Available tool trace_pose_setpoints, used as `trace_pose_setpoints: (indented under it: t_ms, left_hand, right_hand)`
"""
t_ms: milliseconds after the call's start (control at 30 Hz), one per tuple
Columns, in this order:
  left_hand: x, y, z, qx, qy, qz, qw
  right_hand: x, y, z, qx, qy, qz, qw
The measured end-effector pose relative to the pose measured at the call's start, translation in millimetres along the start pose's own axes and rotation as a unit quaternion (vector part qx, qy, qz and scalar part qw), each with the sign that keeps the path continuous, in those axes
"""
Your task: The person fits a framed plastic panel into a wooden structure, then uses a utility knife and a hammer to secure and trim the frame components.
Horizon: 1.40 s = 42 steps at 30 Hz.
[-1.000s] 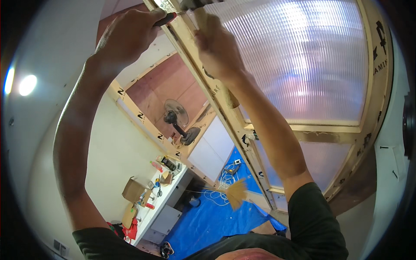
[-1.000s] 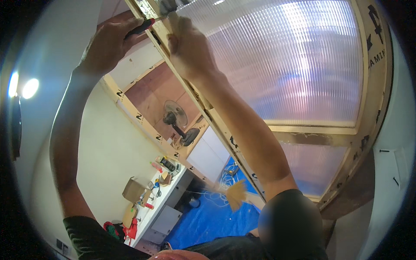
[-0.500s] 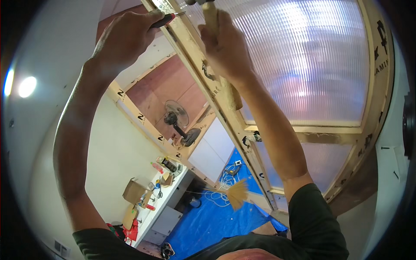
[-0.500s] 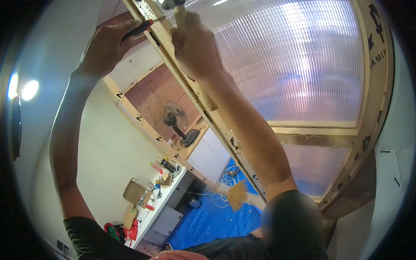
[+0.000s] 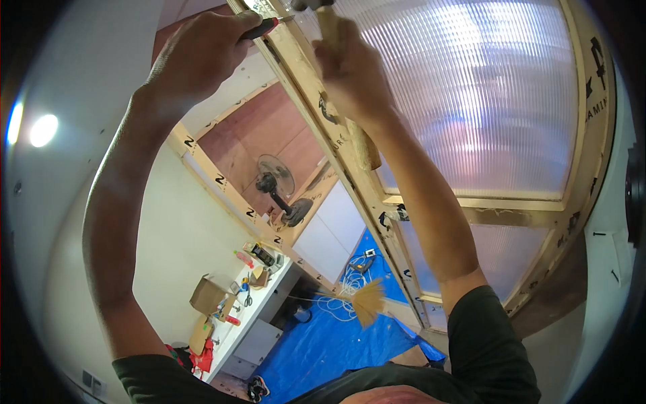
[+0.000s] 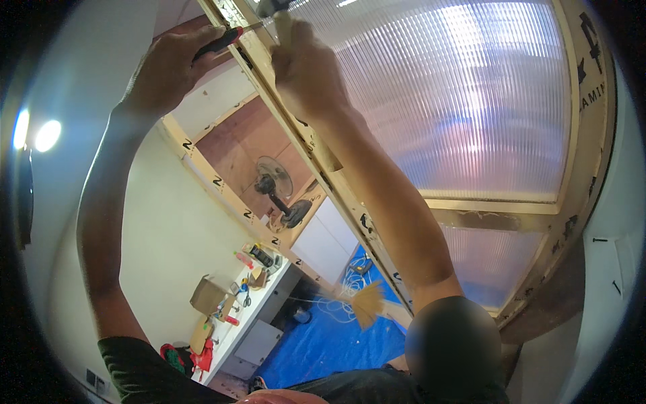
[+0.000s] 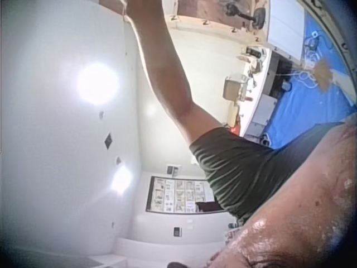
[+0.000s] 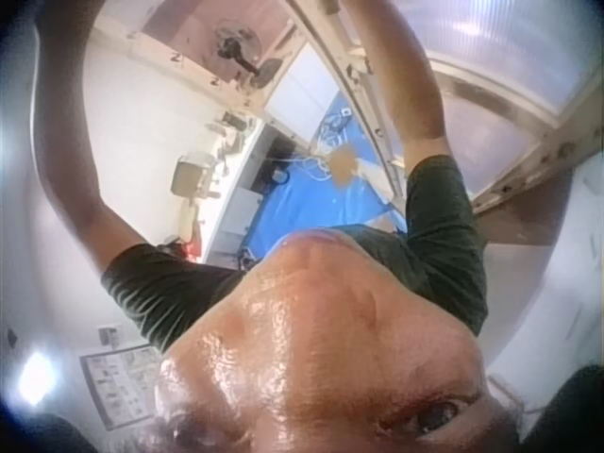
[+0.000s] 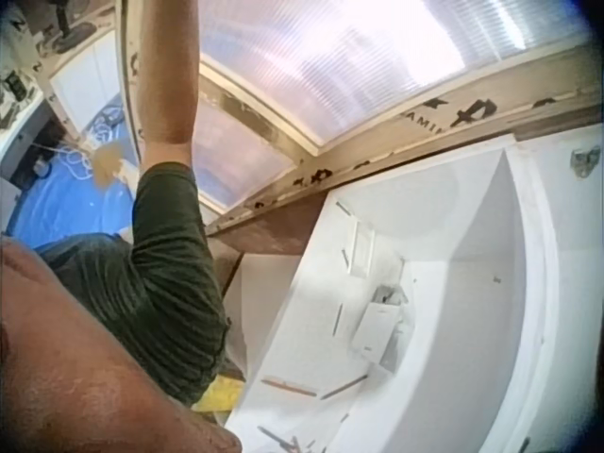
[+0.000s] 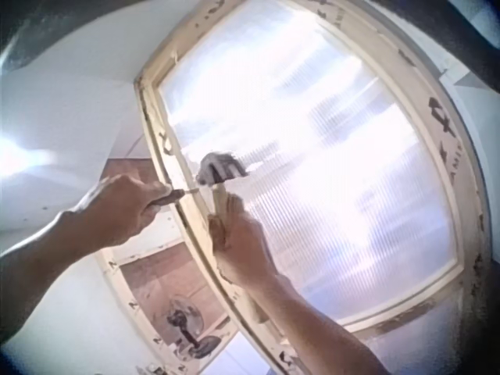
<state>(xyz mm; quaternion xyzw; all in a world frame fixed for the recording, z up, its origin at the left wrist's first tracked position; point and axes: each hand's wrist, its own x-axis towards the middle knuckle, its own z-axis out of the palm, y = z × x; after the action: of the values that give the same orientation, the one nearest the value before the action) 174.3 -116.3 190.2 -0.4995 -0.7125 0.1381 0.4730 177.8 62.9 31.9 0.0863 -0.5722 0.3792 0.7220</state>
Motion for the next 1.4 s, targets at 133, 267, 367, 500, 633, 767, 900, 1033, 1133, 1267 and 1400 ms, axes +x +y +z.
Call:
trace_pose_setpoints:
  t_ms: [133,267,367,500,633,767,900,1033,1133,1267,1400]
  left_hand:
    - [0,-9,5,0.019,0.011,0.030,0.999]
    - [-1,-4,-1,0.005,0.019,0.050,0.999]
    - [0,-2,1,-0.008,0.043,0.078,0.996]
    - [-1,-14,10,0.006,0.083,0.103,0.991]
    - [-1,-14,9,0.008,0.056,0.070,0.996]
    - [0,-11,4,0.018,0.018,0.040,0.999]
    - [-3,-11,6,0.016,0.025,0.024,0.999]
    - [-2,-7,5,0.020,0.058,0.078,0.995]
    - [-2,-9,8,0.018,0.059,0.071,0.996]
    - [-2,-10,7,0.022,0.062,0.068,0.996]
    - [-1,-7,5,0.023,0.033,0.043,0.998]
  right_hand:
    - [1,4,0,-0.028,-0.014,0.027,0.999]
    - [6,-11,-14,-0.007,-0.014,0.042,0.999]
    - [0,-2,-1,-0.035,-0.008,0.015,0.999]
    - [1,-1,-4,-0.030,-0.020,0.030,0.999]
    - [2,-11,-13,-0.016,-0.024,0.018,0.999]
    - [-2,2,-1,-0.035,-0.024,0.011,0.999]
    - [0,-8,-16,-0.020,-0.024,0.027,0.999]
    - [-2,-5,-6,0.012,-0.016,-0.012,1.000]
    - [-2,0,-1,-0.028,-0.041,-0.003,0.999]
    - [2,-6,-10,-0.024,-0.029,0.008,0.999]
    - [-2,4,-3,-0.031,-0.043,0.014,0.998]
